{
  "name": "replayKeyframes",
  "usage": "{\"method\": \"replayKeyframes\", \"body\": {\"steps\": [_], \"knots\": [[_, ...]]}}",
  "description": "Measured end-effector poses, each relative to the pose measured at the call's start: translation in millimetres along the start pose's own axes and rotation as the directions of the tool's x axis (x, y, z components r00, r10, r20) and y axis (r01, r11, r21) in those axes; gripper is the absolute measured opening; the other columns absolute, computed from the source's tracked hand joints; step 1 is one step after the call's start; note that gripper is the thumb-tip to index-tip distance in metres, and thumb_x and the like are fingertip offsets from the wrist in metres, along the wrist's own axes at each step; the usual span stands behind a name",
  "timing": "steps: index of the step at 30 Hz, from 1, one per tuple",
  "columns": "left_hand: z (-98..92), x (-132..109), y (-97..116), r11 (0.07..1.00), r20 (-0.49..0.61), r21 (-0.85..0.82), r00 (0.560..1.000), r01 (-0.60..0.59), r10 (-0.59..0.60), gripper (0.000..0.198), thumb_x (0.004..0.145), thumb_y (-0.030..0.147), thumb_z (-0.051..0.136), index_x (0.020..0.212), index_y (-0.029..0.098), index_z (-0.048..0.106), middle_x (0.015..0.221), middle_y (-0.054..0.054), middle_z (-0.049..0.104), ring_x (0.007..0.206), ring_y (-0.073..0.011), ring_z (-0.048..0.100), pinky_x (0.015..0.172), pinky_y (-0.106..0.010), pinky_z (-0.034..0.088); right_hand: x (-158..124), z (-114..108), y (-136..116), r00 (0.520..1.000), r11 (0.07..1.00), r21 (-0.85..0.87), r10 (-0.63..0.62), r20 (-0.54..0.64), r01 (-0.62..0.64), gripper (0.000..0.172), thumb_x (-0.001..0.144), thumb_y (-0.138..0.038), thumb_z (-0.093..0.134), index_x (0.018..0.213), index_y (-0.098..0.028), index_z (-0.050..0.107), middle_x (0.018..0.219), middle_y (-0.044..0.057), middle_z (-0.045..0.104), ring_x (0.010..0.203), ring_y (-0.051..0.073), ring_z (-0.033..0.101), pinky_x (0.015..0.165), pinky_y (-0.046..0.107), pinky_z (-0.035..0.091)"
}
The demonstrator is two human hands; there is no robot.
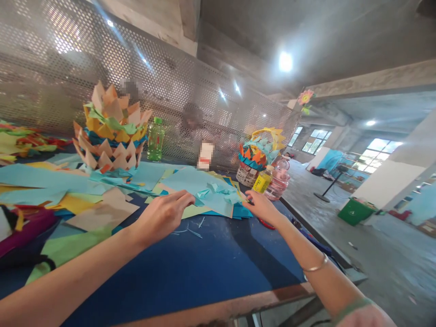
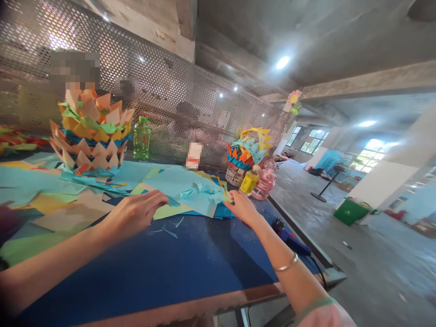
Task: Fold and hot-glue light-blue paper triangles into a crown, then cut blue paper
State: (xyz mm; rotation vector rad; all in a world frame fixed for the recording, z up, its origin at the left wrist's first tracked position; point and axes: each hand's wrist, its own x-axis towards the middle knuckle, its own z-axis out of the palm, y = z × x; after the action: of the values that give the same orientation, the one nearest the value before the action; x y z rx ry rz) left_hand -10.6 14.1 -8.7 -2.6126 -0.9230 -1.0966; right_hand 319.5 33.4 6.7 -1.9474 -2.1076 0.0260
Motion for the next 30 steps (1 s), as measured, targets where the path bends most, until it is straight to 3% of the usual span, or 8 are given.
{"method": "replayKeyframes", "body": {"steps": [6,11,13,17,20,22,26,30], "knots": [[-0.2,1,1,1.0,-0.004,0.015,1.0,0.025,-0.025,0.024,0.09,0.008,0.035,0.091,0.019,0.056,0.081,0.0,0.061,0.068,-0.0126,0.056,0.06,-0.022,0.039,35,22,-16,0.998,0.987,0.153,0.033,0.051,-0.041,0.052,0.07,-0.037,0.071,0.114,-0.014,0.057,0.101,0.011,0.067,0.09,0.023,0.063,0.075,0.029,0.045],[-0.9,1,2,0.998,0.027,0.007,0.998,0.057,-0.057,0.025,0.089,0.008,0.036,0.09,0.02,0.057,0.082,-0.001,0.062,0.07,-0.0135,0.058,0.061,-0.022,0.04,40,22,-30,0.998,0.962,0.269,0.034,0.052,-0.046,0.01,0.07,-0.022,0.068,0.078,-0.017,0.065,0.073,0.002,0.065,0.079,0.02,0.062,0.066,0.026,0.043],[-1.5,1,2,0.997,0.04,0.003,0.996,0.076,-0.076,0.025,0.088,0.008,0.036,0.09,0.02,0.057,0.082,-0.001,0.062,0.07,-0.0138,0.059,0.061,-0.022,0.041,37,18,-43,0.996,0.932,0.358,0.019,0.09,-0.05,0.005,0.074,-0.022,0.064,0.075,-0.017,0.063,0.066,0.001,0.064,0.073,0.017,0.062,0.061,0.024,0.043],[-1.0,2,-1,0.996,0.055,-0.02,0.994,0.091,-0.09,0.024,0.087,0.008,0.037,0.088,0.02,0.058,0.081,-0.001,0.063,0.071,-0.0145,0.059,0.062,-0.023,0.041,26,13,-76,0.978,0.814,0.576,-0.056,0.199,-0.071,0.013,0.084,-0.031,0.055,0.086,-0.018,0.055,0.076,0.003,0.069,0.067,0.013,0.065,0.056,0.022,0.047],[-0.3,3,-6,0.992,0.061,-0.043,0.992,0.114,-0.112,0.022,0.087,0.009,0.038,0.086,0.019,0.057,0.08,-0.001,0.063,0.072,-0.0147,0.059,0.063,-0.023,0.04,15,14,-99,0.957,0.613,0.784,-0.158,0.243,-0.098,0.027,0.081,-0.043,0.061,0.087,-0.019,0.05,0.083,0.005,0.069,0.064,0.013,0.066,0.053,0.022,0.048],[-0.5,4,-8,0.988,0.07,-0.053,0.988,0.142,-0.139,0.021,0.088,0.011,0.039,0.084,0.019,0.057,0.078,-0.001,0.062,0.071,-0.0146,0.059,0.063,-0.023,0.04,8,18,-108,0.96,0.519,0.853,-0.211,0.186,-0.052,0.034,0.077,-0.048,0.064,0.087,-0.019,0.049,0.079,0.004,0.068,0.059,0.012,0.063,0.049,0.021,0.044],[-1.3,4,-10,0.983,0.079,-0.056,0.983,0.172,-0.168,0.021,0.088,0.012,0.039,0.082,0.019,0.058,0.076,0.0,0.062,0.069,-0.014,0.058,0.063,-0.023,0.04,1,29,-115,0.974,0.54,0.829,-0.225,-0.025,0.146,0.031,0.076,-0.044,0.065,0.088,-0.018,0.054,0.073,0.002,0.067,0.059,0.011,0.058,0.051,0.021,0.042],[0.3,5,-12,0.984,0.061,-0.065,0.985,0.166,-0.162,0.02,0.086,0.011,0.04,0.081,0.019,0.058,0.075,0.001,0.063,0.07,-0.0137,0.058,0.064,-0.023,0.04,-2,33,-112,0.963,0.563,0.789,-0.236,-0.132,0.246,0.021,0.081,-0.036,0.059,0.092,-0.017,0.058,0.076,0.003,0.067,0.064,0.012,0.058,0.057,0.024,0.045]]}}
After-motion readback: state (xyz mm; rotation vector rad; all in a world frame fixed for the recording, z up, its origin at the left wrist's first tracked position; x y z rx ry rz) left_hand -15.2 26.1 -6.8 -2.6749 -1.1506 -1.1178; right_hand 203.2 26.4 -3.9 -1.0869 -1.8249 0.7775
